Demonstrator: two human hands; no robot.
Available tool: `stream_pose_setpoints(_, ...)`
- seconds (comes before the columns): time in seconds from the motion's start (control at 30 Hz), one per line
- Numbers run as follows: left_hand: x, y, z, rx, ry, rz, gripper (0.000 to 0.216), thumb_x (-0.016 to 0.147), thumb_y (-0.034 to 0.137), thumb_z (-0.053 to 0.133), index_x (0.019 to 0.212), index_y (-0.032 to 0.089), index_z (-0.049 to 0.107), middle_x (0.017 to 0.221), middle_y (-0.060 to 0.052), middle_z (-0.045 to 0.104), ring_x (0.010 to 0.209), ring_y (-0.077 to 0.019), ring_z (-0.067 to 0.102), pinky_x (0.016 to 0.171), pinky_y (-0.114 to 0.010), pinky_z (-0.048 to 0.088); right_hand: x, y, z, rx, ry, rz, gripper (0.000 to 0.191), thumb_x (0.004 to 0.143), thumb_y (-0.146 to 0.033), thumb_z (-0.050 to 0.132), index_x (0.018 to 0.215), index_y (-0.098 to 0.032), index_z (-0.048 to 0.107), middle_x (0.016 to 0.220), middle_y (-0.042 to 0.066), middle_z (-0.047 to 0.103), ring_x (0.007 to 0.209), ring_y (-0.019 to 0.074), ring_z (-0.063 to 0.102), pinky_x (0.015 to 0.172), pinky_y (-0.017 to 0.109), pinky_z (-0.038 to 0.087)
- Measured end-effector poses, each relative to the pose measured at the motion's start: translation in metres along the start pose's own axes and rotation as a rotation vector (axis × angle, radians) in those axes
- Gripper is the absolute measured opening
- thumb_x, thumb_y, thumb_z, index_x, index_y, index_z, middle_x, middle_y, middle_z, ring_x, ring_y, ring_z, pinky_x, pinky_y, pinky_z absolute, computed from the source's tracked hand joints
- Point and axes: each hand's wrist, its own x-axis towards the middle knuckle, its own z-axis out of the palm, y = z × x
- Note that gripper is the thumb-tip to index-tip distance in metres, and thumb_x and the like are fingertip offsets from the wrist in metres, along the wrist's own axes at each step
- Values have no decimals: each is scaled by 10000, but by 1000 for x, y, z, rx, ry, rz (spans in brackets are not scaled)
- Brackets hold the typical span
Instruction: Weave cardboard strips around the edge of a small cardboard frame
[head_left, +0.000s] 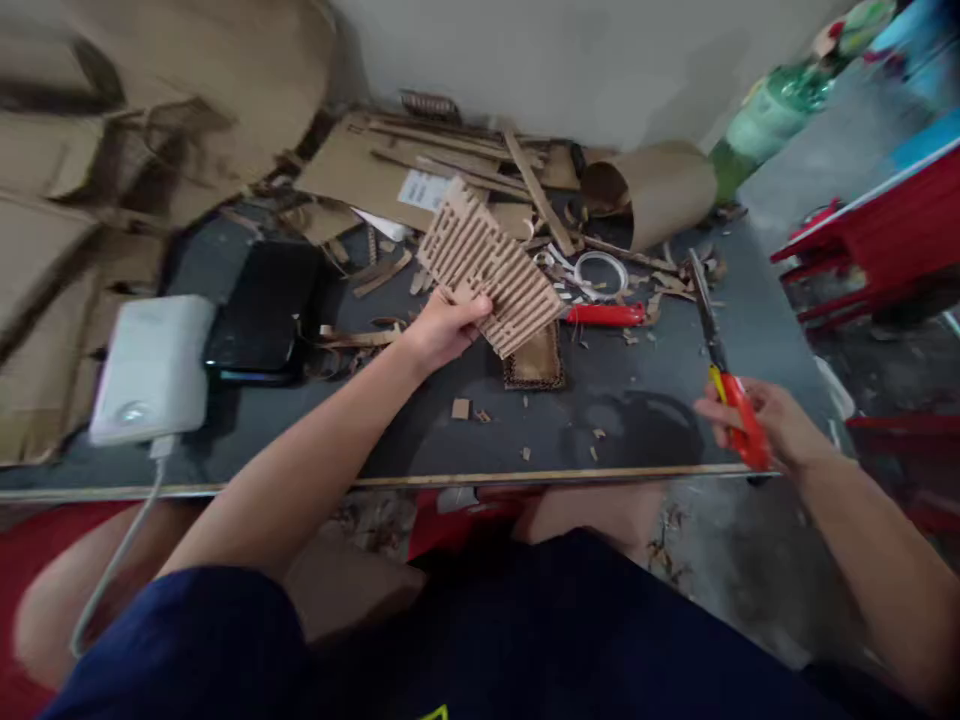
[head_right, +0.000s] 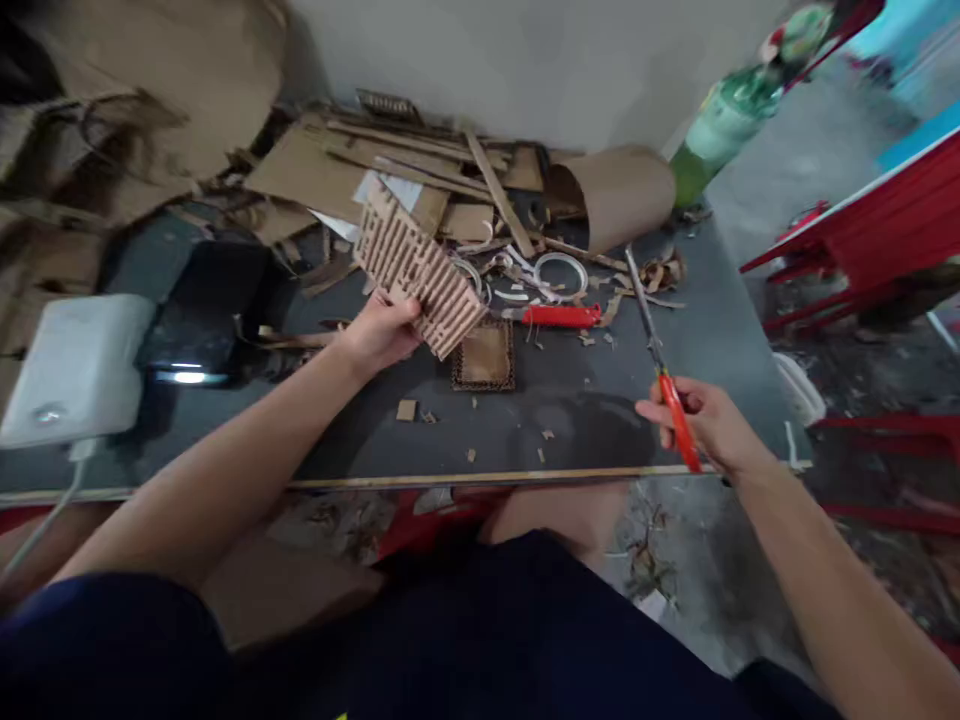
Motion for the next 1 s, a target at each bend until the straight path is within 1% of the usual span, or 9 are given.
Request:
stream_pose_setpoints(0.07,2,-2,3,-6,43,24,609,418,480,1019,862,203,707,845,-25,723,942,-261,739,907,-401,657,-2,-7,9,17,-206,-33,624,574,-694,827,931,-232,608,597,-64,449,417,49,361,421,234,246)
stream_pose_setpoints(0.13,4,-2,5,-7,111,56,663,391,471,1026,905,203,704,928,-41,737,990,-292,736,933,-444,649,-5,-15,21,-11,-352,-62,729,536,-756,800,1011,-228,634,644,-58,409,465,56,316,435,254,262)
stream_pose_setpoints(0.2,6,-2,7,-5,218,105,659,384,441,1030,889,187,691,950,-51,737,970,-299,740,905,-460,659,-8,-23,35,-18,-425,-155,748,687,-836,609,1139,-240,613,752,-5,463,569,103,356,511,291,376)
stream_pose_setpoints(0.27,7,-1,8,5,302,136,649,383,415,1029,876,173,683,950,-59,738,935,-294,744,853,-449,672,-10,-32,48,-89,-395,-195,774,787,-877,388,1154,-227,590,832,34,474,647,147,418,598,345,459)
stream_pose_setpoints(0.4,8,0,10,8,346,150,666,349,409,1029,859,161,679,931,-66,743,930,-300,744,811,-430,678,-8,-50,65,-349,-267,-239,699,740,-842,508,1058,-224,581,828,33,480,681,163,447,617,347,464)
stream_pose_setpoints(0.53,6,-1,12,14,302,144,642,384,404,1026,867,166,676,947,-63,750,959,-308,746,841,-449,675,-6,-66,79,-448,-328,-291,516,818,-723,482,850,-214,562,773,30,514,653,143,431,590,316,398)
stream_pose_setpoints(0.63,5,-1,12,38,253,155,604,416,405,1022,859,167,687,940,-58,755,970,-299,747,857,-426,672,-6,-71,91,-485,-316,-312,456,828,-657,491,819,-207,565,763,35,549,662,145,458,626,323,395)
stream_pose_setpoints(0.87,3,-5,7,120,173,189,600,458,437,1009,917,190,714,989,-52,760,1016,-282,738,931,-413,648,-5,-67,98,-493,-308,-314,624,808,-762,456,981,-181,606,760,52,589,610,150,465,575,321,395)
stream_pose_setpoints(1.0,3,-6,6,117,183,153,613,450,444,1007,915,187,702,1002,-60,755,1021,-300,735,909,-431,652,-4,-63,97,-496,-323,-357,626,832,-801,395,902,-201,558,746,42,580,646,156,474,607,325,421)
